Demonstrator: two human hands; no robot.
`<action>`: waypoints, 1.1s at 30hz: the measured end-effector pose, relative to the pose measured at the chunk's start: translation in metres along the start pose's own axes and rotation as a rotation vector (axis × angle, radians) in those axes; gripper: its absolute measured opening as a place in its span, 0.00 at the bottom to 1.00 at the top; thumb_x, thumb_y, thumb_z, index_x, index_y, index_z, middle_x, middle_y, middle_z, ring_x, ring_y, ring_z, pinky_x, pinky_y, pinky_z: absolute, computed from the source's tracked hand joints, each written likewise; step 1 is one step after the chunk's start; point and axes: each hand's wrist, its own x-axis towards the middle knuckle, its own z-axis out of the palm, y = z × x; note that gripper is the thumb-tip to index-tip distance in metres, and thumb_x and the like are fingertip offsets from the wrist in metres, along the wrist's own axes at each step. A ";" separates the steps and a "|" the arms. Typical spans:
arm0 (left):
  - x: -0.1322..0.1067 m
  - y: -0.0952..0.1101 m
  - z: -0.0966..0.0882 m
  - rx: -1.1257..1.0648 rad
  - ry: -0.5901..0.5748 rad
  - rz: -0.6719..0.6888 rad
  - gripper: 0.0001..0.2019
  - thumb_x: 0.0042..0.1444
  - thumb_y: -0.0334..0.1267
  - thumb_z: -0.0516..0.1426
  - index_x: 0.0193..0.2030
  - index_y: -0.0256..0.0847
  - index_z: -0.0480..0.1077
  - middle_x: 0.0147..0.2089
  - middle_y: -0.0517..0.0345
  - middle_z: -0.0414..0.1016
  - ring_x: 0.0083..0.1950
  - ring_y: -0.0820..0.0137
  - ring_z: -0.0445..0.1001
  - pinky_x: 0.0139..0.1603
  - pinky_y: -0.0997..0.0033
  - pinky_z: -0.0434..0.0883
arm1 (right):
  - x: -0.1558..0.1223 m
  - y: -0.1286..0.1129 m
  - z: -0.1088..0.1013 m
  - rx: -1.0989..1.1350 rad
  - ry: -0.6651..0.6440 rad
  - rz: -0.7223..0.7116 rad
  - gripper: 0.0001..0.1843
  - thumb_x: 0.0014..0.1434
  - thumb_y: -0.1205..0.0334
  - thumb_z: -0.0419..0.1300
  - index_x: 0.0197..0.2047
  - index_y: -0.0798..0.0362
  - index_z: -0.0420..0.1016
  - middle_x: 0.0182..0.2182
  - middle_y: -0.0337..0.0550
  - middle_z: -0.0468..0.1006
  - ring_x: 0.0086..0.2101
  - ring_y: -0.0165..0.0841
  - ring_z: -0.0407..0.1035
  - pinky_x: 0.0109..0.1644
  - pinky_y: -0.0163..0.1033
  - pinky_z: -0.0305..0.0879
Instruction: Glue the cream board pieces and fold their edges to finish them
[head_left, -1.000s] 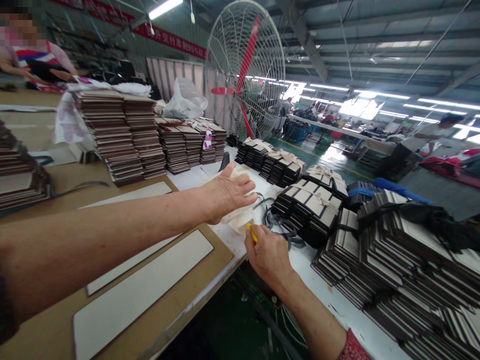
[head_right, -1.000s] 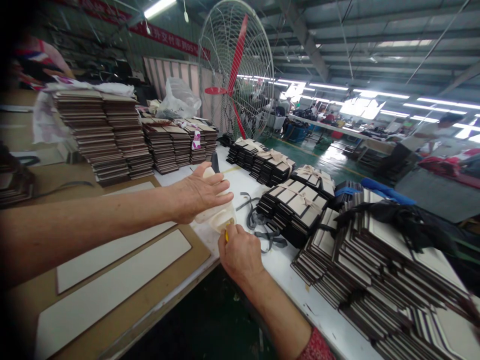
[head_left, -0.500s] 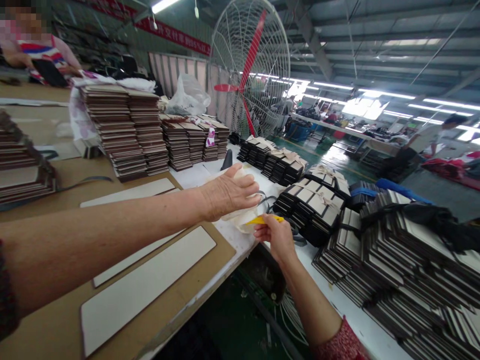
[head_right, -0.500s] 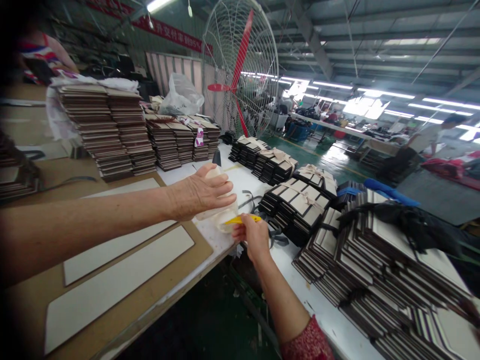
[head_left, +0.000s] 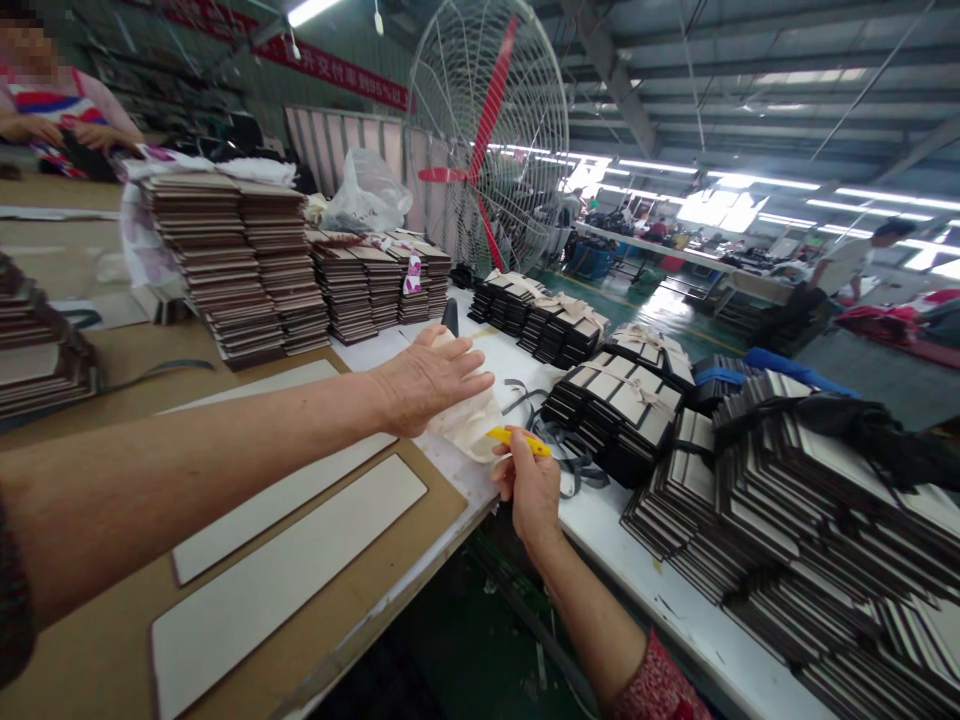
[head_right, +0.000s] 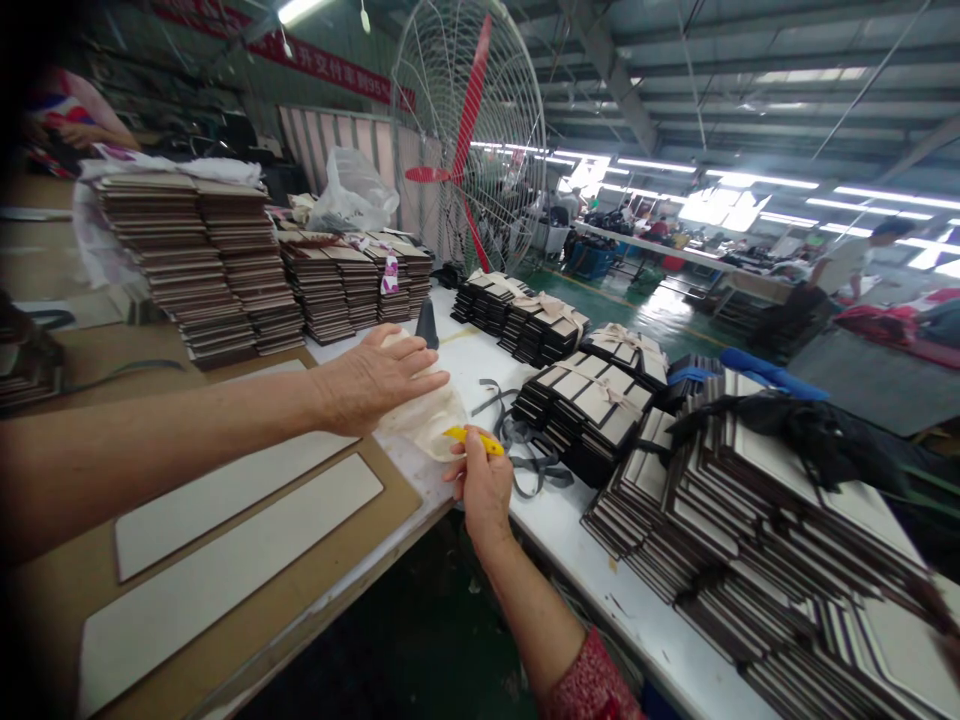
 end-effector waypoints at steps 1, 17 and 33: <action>0.000 0.000 0.000 0.006 0.008 0.006 0.40 0.41 0.29 0.63 0.65 0.43 0.62 0.65 0.40 0.66 0.64 0.45 0.62 0.66 0.34 0.52 | 0.001 -0.002 0.004 0.010 -0.007 0.033 0.26 0.63 0.40 0.59 0.50 0.54 0.75 0.33 0.42 0.81 0.17 0.28 0.67 0.15 0.32 0.56; -0.001 0.002 -0.001 0.017 -0.069 -0.054 0.41 0.40 0.30 0.65 0.65 0.43 0.62 0.64 0.40 0.66 0.63 0.46 0.63 0.61 0.35 0.59 | -0.013 -0.050 -0.025 -0.923 -0.278 -0.511 0.15 0.68 0.58 0.55 0.44 0.51 0.83 0.28 0.43 0.82 0.27 0.36 0.77 0.34 0.37 0.66; 0.014 -0.037 0.034 -0.206 -0.141 -0.047 0.46 0.40 0.35 0.66 0.70 0.42 0.59 0.65 0.42 0.65 0.65 0.49 0.64 0.64 0.50 0.65 | 0.028 -0.018 -0.023 -0.788 -0.417 -0.600 0.18 0.72 0.55 0.54 0.56 0.51 0.80 0.50 0.49 0.83 0.49 0.41 0.77 0.53 0.41 0.70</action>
